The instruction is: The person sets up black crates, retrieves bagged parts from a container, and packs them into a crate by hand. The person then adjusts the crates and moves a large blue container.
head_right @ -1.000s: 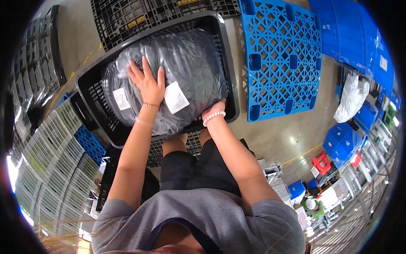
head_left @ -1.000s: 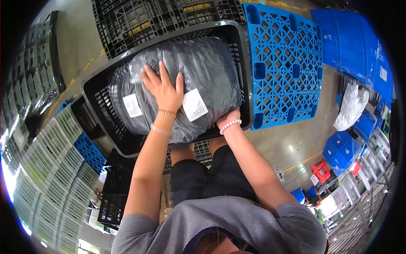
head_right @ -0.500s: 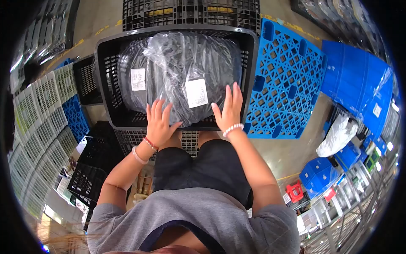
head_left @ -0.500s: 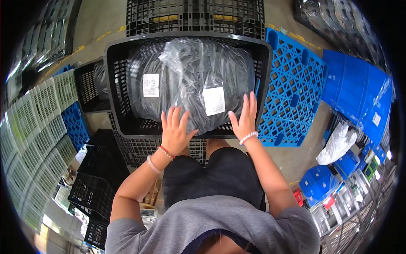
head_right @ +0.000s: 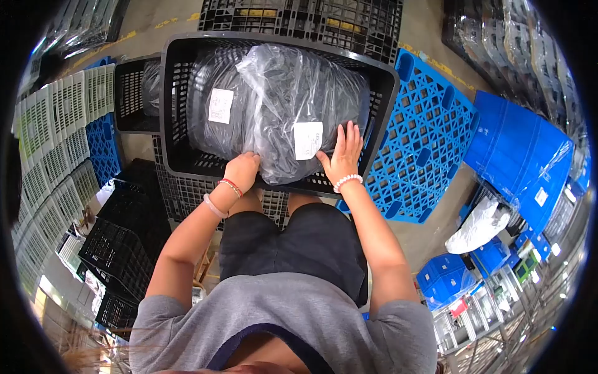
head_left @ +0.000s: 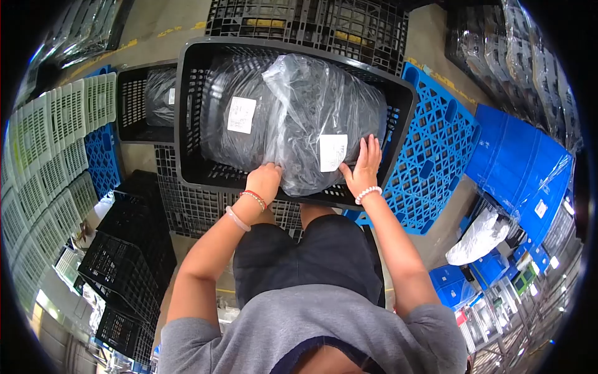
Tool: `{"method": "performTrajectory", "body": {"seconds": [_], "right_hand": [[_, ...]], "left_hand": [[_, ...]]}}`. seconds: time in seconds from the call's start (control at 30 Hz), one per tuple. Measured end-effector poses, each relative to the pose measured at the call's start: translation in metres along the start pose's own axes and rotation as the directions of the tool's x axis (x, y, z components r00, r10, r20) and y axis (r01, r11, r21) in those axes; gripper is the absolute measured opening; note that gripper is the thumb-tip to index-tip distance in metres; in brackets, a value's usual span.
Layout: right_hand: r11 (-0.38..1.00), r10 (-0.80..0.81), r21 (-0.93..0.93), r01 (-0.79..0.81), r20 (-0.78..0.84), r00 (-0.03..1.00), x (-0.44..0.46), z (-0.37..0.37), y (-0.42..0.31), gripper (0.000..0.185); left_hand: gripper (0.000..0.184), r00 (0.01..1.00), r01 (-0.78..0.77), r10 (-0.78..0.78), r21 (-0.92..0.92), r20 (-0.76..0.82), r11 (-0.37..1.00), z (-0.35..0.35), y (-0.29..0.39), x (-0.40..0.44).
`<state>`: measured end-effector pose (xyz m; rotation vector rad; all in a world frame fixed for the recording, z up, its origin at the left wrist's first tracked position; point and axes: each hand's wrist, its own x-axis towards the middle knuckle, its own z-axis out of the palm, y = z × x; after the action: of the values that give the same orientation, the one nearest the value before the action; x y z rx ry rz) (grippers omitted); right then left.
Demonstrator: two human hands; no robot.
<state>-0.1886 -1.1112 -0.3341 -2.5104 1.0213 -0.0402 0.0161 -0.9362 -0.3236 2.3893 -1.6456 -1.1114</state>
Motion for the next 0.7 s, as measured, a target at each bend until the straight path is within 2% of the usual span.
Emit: {"method": "performTrajectory", "body": {"seconds": [0.03, 0.1, 0.13, 0.2, 0.27, 0.3, 0.4, 0.5, 0.53, 0.6, 0.67, 0.7], "right_hand": [[1.000, 0.000, -0.004, 0.000, 0.007, 1.000, 0.000, -0.009, -0.001, 0.089], [0.977, -0.211, -0.030, 0.212, 0.040, 0.977, 0.005, -0.021, -0.001, 0.098], [0.975, -0.219, -0.031, 0.221, 0.053, 0.974, 0.010, -0.018, 0.001, 0.098], [0.959, -0.284, 0.001, 0.284, 0.057, 0.957, 0.025, -0.008, 0.004, 0.106], [0.954, -0.296, -0.053, 0.296, 0.010, 0.955, 0.042, -0.004, 0.007, 0.110], [0.964, -0.261, -0.061, 0.260, -0.012, 0.965, 0.049, -0.007, 0.005, 0.109], [0.984, -0.174, -0.051, 0.171, -0.060, 0.983, 0.060, -0.011, 0.005, 0.104], [0.999, -0.037, -0.029, 0.035, -0.046, 0.998, 0.050, -0.005, -0.011, 0.098], [0.996, -0.078, -0.043, 0.078, 0.003, 0.997, 0.039, -0.004, -0.017, 0.097], [0.986, -0.147, -0.057, 0.158, 0.164, 0.976, 0.017, -0.010, -0.011, 0.098], [0.982, -0.129, -0.111, 0.156, 0.217, 0.968, 0.029, -0.014, -0.004, 0.094], [0.985, -0.102, -0.117, 0.124, 0.175, 0.979, 0.041, -0.015, -0.007, 0.094]], "left_hand": [[0.004, 1.000, 0.001, -0.001, -0.007, 0.003, 1.000, -0.009, 0.006, -0.007], [0.006, 0.987, 0.037, -0.027, 0.066, -0.159, 0.997, -0.026, 0.022, -0.017], [0.016, 0.977, 0.053, -0.070, -0.092, -0.200, 0.994, -0.030, 0.029, -0.019], [0.044, 0.912, -0.048, -0.038, -0.200, -0.409, 0.979, -0.038, 0.055, -0.020], [0.070, 0.925, -0.056, -0.014, -0.173, -0.379, 0.983, -0.015, 0.065, -0.003], [0.078, 0.914, -0.070, -0.027, -0.223, -0.404, 0.972, -0.001, 0.060, 0.014], [0.081, 0.908, -0.160, 0.077, -0.171, -0.413, 0.972, -0.030, 0.053, 0.045], [0.080, 0.920, -0.082, -0.018, -0.239, -0.391, 0.967, -0.017, 0.055, 0.036], [0.081, 0.931, -0.058, -0.043, -0.263, -0.362, 0.963, 0.002, 0.060, 0.024], [0.081, 0.964, -0.172, 0.161, -0.033, -0.214, 0.985, 0.010, 0.055, -0.002], [0.083, 0.971, -0.117, 0.104, -0.051, -0.216, 0.992, 0.005, 0.048, 0.003], [0.085, 0.965, -0.065, 0.035, -0.111, -0.258, 0.992, -0.003, 0.050, 0.012]]}}
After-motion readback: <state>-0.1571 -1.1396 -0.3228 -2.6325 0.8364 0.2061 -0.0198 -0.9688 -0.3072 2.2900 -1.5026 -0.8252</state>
